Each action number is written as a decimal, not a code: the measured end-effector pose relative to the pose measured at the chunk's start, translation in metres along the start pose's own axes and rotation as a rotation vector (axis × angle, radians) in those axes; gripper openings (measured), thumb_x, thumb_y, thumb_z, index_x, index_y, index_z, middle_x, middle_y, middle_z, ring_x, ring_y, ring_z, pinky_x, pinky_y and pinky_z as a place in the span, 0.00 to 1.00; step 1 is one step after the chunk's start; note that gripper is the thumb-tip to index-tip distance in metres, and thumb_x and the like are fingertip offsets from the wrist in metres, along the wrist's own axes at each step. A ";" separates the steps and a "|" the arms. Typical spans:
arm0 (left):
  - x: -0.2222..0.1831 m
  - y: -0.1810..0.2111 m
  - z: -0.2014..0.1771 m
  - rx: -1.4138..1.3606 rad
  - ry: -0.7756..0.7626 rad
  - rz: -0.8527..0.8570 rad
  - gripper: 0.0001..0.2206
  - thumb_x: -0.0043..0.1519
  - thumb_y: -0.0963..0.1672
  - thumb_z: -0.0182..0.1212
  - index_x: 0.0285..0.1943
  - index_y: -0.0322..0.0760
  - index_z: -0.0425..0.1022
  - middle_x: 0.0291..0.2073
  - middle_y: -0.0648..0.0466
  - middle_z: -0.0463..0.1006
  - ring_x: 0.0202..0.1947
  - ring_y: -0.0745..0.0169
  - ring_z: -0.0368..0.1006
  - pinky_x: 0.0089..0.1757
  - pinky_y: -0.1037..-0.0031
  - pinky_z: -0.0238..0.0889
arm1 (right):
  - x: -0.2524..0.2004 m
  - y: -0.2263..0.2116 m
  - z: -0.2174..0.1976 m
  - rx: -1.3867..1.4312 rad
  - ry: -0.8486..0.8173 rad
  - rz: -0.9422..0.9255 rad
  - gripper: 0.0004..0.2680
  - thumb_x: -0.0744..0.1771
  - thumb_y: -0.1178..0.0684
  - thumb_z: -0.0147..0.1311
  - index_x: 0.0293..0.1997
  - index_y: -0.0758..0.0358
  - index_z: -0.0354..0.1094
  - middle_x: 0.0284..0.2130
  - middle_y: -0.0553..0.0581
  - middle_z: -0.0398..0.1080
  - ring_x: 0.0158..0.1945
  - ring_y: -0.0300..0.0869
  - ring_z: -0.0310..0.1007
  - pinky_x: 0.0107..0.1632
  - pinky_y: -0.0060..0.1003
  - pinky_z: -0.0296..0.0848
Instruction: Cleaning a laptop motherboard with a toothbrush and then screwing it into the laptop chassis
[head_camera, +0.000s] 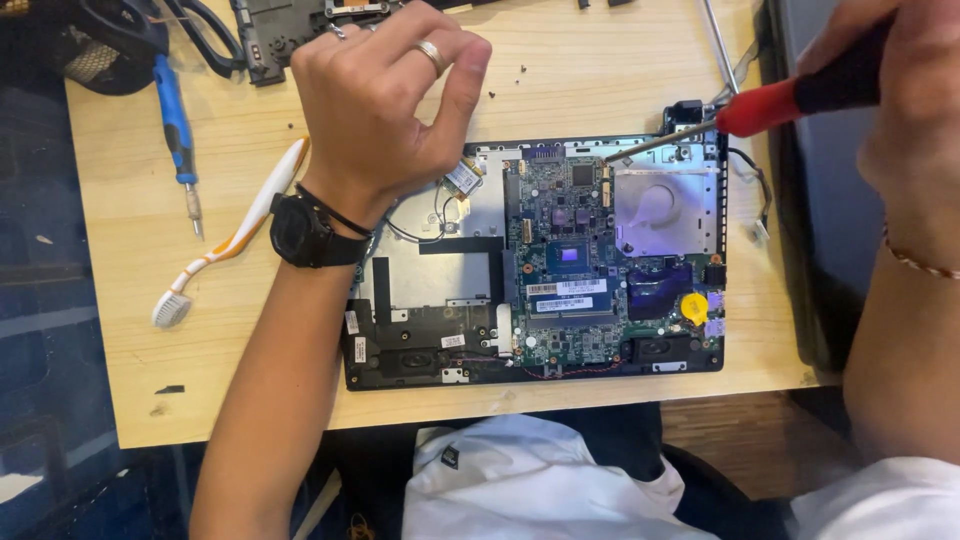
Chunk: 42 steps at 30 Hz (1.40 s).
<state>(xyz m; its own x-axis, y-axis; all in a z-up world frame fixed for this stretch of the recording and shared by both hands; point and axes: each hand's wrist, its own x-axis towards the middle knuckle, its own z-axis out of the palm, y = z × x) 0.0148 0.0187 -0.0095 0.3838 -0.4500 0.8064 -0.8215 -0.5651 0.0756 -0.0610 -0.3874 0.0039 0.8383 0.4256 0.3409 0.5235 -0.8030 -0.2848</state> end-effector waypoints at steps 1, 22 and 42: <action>0.001 0.001 0.001 0.001 0.002 0.018 0.13 0.72 0.44 0.57 0.34 0.39 0.81 0.32 0.58 0.80 0.18 0.60 0.59 0.24 0.70 0.46 | -0.001 0.012 0.003 0.144 -0.020 -0.044 0.25 0.80 0.47 0.18 0.53 0.81 0.67 0.43 0.70 0.67 0.42 0.56 0.62 0.54 0.51 0.59; 0.011 0.016 -0.006 -0.217 -0.122 0.024 0.08 0.69 0.47 0.68 0.50 0.39 0.84 0.37 0.56 0.84 0.24 0.63 0.73 0.26 0.72 0.54 | -0.005 0.008 0.021 0.422 0.209 0.154 0.29 0.84 0.35 0.19 0.52 0.79 0.62 0.46 0.71 0.68 0.53 0.58 0.70 0.75 0.52 0.71; 0.009 0.044 0.009 -0.531 -0.187 -0.033 0.03 0.64 0.42 0.70 0.38 0.38 0.86 0.32 0.58 0.86 0.19 0.70 0.72 0.21 0.78 0.57 | -0.040 0.106 0.042 0.646 0.327 0.030 0.22 0.80 0.34 0.30 0.57 0.69 0.55 0.49 0.69 0.62 0.51 0.52 0.62 0.64 0.46 0.67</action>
<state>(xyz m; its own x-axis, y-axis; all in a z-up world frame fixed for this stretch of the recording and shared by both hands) -0.0141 -0.0161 -0.0037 0.4412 -0.5803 0.6845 -0.8887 -0.1767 0.4231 -0.0328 -0.4718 -0.0778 0.8181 0.1794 0.5463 0.5712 -0.3630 -0.7362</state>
